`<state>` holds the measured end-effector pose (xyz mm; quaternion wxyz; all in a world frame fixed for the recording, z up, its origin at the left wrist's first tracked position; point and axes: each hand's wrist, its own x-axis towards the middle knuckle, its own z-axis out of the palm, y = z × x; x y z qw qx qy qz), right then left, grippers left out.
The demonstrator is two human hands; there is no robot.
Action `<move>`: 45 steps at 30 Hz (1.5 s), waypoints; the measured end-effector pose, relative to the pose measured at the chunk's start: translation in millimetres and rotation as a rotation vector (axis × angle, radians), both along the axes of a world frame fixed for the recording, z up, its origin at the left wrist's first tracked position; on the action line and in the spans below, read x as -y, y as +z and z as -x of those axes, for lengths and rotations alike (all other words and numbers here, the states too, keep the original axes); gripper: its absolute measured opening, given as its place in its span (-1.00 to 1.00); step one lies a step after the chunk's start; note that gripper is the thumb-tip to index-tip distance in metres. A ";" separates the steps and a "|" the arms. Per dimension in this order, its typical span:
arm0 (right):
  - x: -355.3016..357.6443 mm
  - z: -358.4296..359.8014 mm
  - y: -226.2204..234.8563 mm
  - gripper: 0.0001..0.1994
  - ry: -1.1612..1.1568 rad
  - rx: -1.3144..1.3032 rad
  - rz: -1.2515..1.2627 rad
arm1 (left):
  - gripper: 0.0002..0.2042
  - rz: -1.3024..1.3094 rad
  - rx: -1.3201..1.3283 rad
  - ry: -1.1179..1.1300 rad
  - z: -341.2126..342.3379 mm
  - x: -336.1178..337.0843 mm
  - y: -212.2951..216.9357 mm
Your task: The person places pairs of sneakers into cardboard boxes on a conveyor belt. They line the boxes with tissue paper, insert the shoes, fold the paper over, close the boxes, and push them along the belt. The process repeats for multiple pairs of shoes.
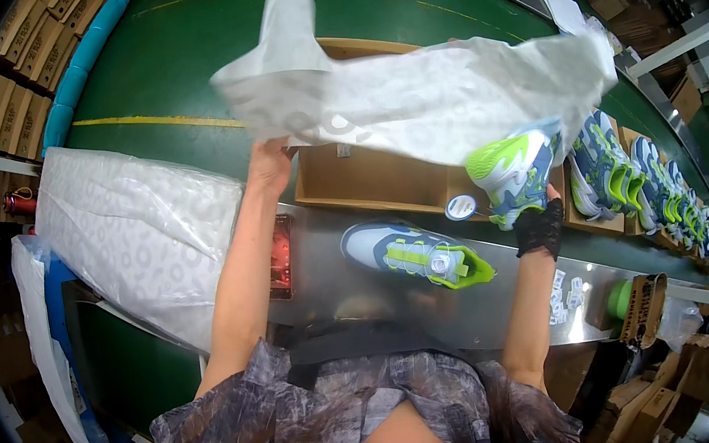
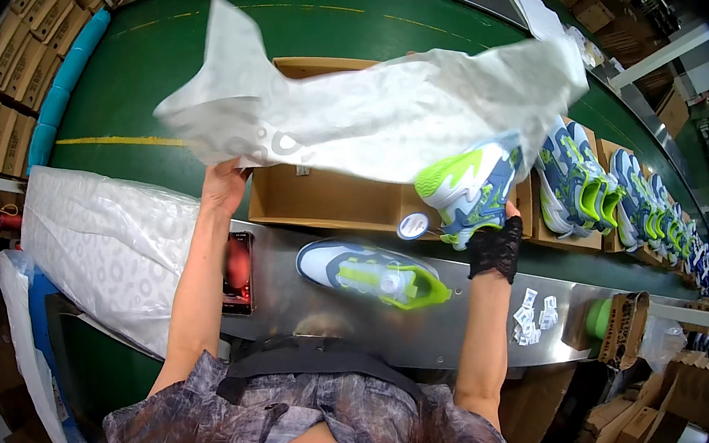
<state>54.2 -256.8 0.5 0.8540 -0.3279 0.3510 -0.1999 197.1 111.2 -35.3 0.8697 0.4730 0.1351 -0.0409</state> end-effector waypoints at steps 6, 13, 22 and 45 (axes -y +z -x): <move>-11.5 10.3 13.5 -0.50 0.117 -0.017 0.109 | -0.70 -0.107 0.133 0.231 69.6 -17.3 43.7; -45.5 -6.8 15.3 -0.67 0.212 0.048 -0.095 | -0.47 -0.879 -0.139 0.081 37.1 28.0 71.8; -48.6 -24.2 29.8 -0.65 0.271 -0.019 -0.221 | -0.70 -0.741 0.148 0.146 7.5 -23.3 4.6; -71.8 -75.0 21.3 -0.69 0.410 0.297 -0.235 | -0.67 -0.412 0.014 0.182 36.7 -52.9 33.5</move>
